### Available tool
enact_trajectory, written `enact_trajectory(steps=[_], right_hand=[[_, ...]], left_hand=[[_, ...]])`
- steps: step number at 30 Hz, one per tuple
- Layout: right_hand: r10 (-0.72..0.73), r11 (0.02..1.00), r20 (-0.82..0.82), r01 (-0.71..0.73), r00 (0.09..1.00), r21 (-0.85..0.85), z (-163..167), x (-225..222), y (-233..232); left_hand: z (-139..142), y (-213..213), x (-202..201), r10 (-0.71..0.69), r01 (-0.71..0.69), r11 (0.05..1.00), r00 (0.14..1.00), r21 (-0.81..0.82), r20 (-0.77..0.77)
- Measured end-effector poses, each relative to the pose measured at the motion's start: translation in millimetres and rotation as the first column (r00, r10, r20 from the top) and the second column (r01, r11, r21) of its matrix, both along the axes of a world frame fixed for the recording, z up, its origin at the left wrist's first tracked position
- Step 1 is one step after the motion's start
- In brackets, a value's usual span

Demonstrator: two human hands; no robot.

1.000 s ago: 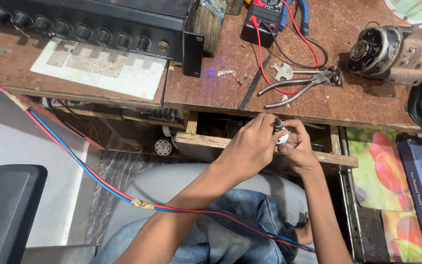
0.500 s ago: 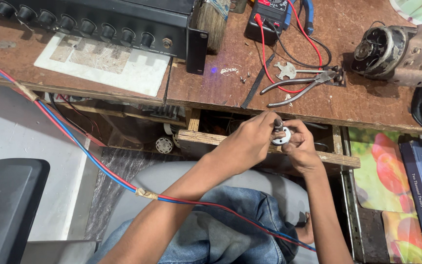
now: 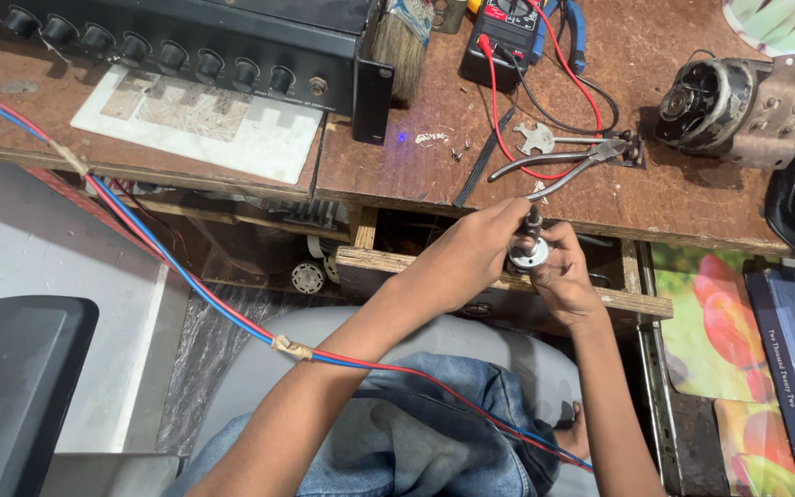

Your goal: The person uses a wrench to loosen a nut on a cylindrical electrical component, then uses a screwdriver to adjust internal parts. They continue to manipulate the component with both hands, occasionally using pliers and a screwdriver to work on the assembly.

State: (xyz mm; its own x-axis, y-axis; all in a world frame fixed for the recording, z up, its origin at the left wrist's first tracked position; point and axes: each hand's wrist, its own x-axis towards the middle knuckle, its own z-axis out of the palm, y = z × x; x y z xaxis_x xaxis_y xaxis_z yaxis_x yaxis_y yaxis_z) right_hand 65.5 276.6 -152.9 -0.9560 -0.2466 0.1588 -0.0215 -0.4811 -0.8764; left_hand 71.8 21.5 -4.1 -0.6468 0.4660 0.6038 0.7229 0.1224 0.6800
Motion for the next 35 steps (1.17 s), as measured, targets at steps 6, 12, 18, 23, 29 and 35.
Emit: enact_trajectory(steps=[6, 12, 18, 23, 29, 35], right_hand=[[-0.005, 1.000, -0.006, 0.005, 1.000, 0.016, 6, 0, 0], [0.064, 0.998, -0.083, -0.066, 0.994, -0.022, 7, -3, 1], [-0.020, 0.997, -0.086, 0.026, 0.996, 0.069, 6, 6, -4], [0.010, 0.999, -0.073, -0.007, 0.997, 0.040, 6, 7, -4], [0.006, 1.000, -0.071, -0.004, 0.997, 0.029, 4, 8, -1], [0.014, 1.000, -0.093, -0.014, 0.996, -0.003, 0, 3, 6]], left_hand=[[-2, 0, 6, 0.021, -0.020, 1.000, 0.998, -0.008, 0.063], [-5, 7, 12, 0.056, -0.056, 0.998, 0.998, -0.007, -0.018], [-9, 8, 6, 0.023, -0.023, 0.999, 1.000, -0.045, 0.011], [-12, 5, 7, 0.015, -0.015, 0.999, 1.000, -0.043, 0.004], [-10, 4, 12, 0.000, -0.001, 0.999, 1.000, -0.051, -0.016], [-9, 1, 8, -0.069, 0.070, 0.998, 0.995, -0.004, 0.070]])
